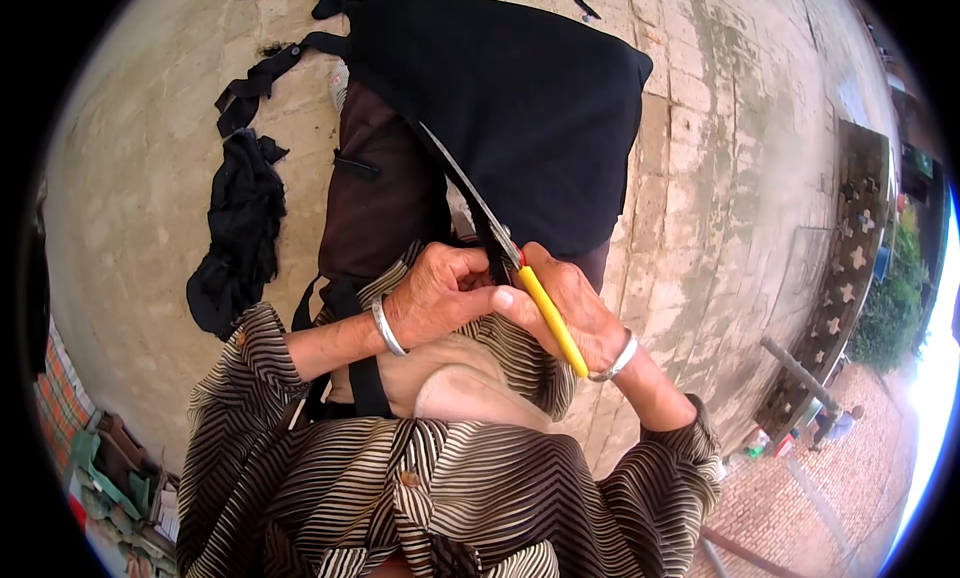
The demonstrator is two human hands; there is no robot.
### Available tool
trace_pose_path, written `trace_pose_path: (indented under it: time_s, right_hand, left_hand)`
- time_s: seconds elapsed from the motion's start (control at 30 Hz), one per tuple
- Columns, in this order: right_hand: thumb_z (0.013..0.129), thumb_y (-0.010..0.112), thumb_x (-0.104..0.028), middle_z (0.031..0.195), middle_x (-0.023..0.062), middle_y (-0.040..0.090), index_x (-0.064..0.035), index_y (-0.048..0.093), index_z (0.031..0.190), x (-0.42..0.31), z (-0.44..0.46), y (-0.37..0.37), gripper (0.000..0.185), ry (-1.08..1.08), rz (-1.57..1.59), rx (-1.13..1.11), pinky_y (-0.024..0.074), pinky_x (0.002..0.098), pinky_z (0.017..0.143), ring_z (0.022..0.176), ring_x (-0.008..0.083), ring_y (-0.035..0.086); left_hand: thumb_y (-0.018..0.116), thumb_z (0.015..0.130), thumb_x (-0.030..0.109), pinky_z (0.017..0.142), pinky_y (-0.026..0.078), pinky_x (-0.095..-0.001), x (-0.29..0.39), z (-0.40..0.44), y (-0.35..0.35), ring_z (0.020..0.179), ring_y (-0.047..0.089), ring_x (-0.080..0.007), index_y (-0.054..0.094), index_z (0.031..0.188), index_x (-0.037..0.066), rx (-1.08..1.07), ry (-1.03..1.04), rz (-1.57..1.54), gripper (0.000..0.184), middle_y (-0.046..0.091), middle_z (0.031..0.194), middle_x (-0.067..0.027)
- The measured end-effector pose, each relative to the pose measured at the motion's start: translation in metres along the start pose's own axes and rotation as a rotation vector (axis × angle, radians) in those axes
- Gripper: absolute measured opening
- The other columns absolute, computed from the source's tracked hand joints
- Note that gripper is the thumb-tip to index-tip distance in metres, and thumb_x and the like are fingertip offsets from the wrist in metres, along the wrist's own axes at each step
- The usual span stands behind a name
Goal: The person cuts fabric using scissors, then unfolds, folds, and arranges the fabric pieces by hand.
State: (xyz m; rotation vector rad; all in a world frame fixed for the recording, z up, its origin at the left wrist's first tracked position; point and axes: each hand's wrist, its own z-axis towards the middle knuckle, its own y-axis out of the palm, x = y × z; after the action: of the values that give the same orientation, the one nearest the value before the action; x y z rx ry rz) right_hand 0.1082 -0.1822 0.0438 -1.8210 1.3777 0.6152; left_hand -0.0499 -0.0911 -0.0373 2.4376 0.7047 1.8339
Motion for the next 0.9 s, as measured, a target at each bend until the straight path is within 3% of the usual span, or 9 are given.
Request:
trace_pose_path:
  time_s: [0.27,0.4,0.47,0.5,0.57,0.6,0.67,0.73,0.9]
  right_hand:
    - [0.092,0.056,-0.048,0.055,0.0172,0.042,0.0032,0.048,0.076,0.000,0.001,0.003,0.055,0.003,-0.023,0.041,0.0406,0.0401,0.055,0.054,0.0326,0.048]
    - [0.092,0.058,-0.044,0.055,0.0200,0.045,0.0031,0.050,0.070,-0.006,-0.001,0.001,0.053,0.030,-0.161,0.094,0.0405,0.0410,0.053,0.054,0.0378,0.050]
    - [0.091,0.059,-0.044,0.056,0.0218,0.048,0.0042,0.052,0.071,-0.006,0.000,0.001,0.053,0.025,-0.125,0.107,0.0423,0.0428,0.054,0.057,0.0398,0.056]
    - [0.091,0.059,-0.045,0.057,0.0222,0.051,0.0046,0.054,0.074,-0.003,0.001,0.005,0.052,0.005,-0.127,0.123,0.0443,0.0434,0.055,0.060,0.0401,0.058]
    - [0.089,0.059,-0.048,0.061,0.0231,0.057,0.0044,0.059,0.078,0.002,0.003,0.009,0.054,-0.011,-0.190,0.172,0.0483,0.0438,0.058,0.066,0.0400,0.063]
    - [0.088,0.059,-0.051,0.064,0.0236,0.060,0.0038,0.062,0.080,0.004,0.005,0.010,0.055,0.001,-0.240,0.195,0.0502,0.0437,0.060,0.069,0.0397,0.064]
    - [0.088,0.062,-0.042,0.067,0.0242,0.061,0.0024,0.062,0.084,0.001,0.007,0.011,0.045,-0.017,-0.232,0.237,0.0505,0.0447,0.060,0.069,0.0416,0.064]
    - [0.088,0.059,-0.051,0.070,0.0254,0.062,0.0035,0.062,0.082,-0.001,0.006,0.011,0.055,0.099,-0.215,0.183,0.0515,0.0453,0.063,0.072,0.0417,0.065]
    - [0.089,0.048,-0.064,0.076,0.0260,0.064,0.0026,0.065,0.082,0.003,0.005,0.017,0.070,0.091,-0.196,0.169,0.0511,0.0455,0.067,0.078,0.0421,0.064]
  left_hand:
    - [0.067,0.083,0.008,0.053,0.043,-0.0217,0.008,0.000,-0.003,0.063,0.050,-0.0022,0.067,0.095,-0.003,0.006,0.030,0.178,0.016,0.058,0.066,0.0004]
    - [0.067,0.082,0.009,0.051,0.042,-0.0241,0.005,-0.001,-0.001,0.058,0.051,-0.0040,0.065,0.085,-0.004,0.038,0.085,0.133,0.014,0.057,0.061,-0.0036]
    - [0.064,0.074,0.006,0.053,0.047,-0.0313,0.008,-0.002,-0.003,0.054,0.059,-0.0173,0.061,0.077,-0.005,0.048,0.008,0.089,0.011,0.061,0.062,-0.0125]
    - [0.065,0.074,0.006,0.054,0.048,-0.0327,0.020,-0.004,-0.011,0.057,0.061,-0.0175,0.060,0.078,-0.005,0.060,0.025,0.215,0.013,0.062,0.065,-0.0142]
    - [0.064,0.081,0.003,0.055,0.051,-0.0273,0.017,-0.006,-0.024,0.065,0.063,-0.0116,0.060,0.095,-0.006,-0.038,-0.123,0.006,0.017,0.065,0.075,-0.0116]
    - [0.063,0.083,0.000,0.059,0.052,-0.0245,0.014,-0.004,-0.028,0.070,0.063,-0.0106,0.058,0.106,-0.007,0.041,-0.057,-0.082,0.025,0.065,0.085,-0.0095]
    - [0.059,0.088,0.008,0.065,0.053,-0.0255,0.020,0.000,-0.044,0.073,0.061,-0.0110,0.056,0.113,-0.008,0.159,0.028,-0.218,0.030,0.065,0.097,-0.0113]
    - [0.056,0.092,0.018,0.061,0.052,-0.0255,0.028,0.005,-0.053,0.069,0.061,-0.0120,0.057,0.109,-0.006,0.314,0.017,-0.269,0.030,0.065,0.097,-0.0113]
    - [0.057,0.094,0.026,0.055,0.049,-0.0270,0.039,0.023,-0.062,0.062,0.060,-0.0146,0.058,0.098,0.003,0.334,0.105,-0.430,0.023,0.062,0.085,-0.0061]
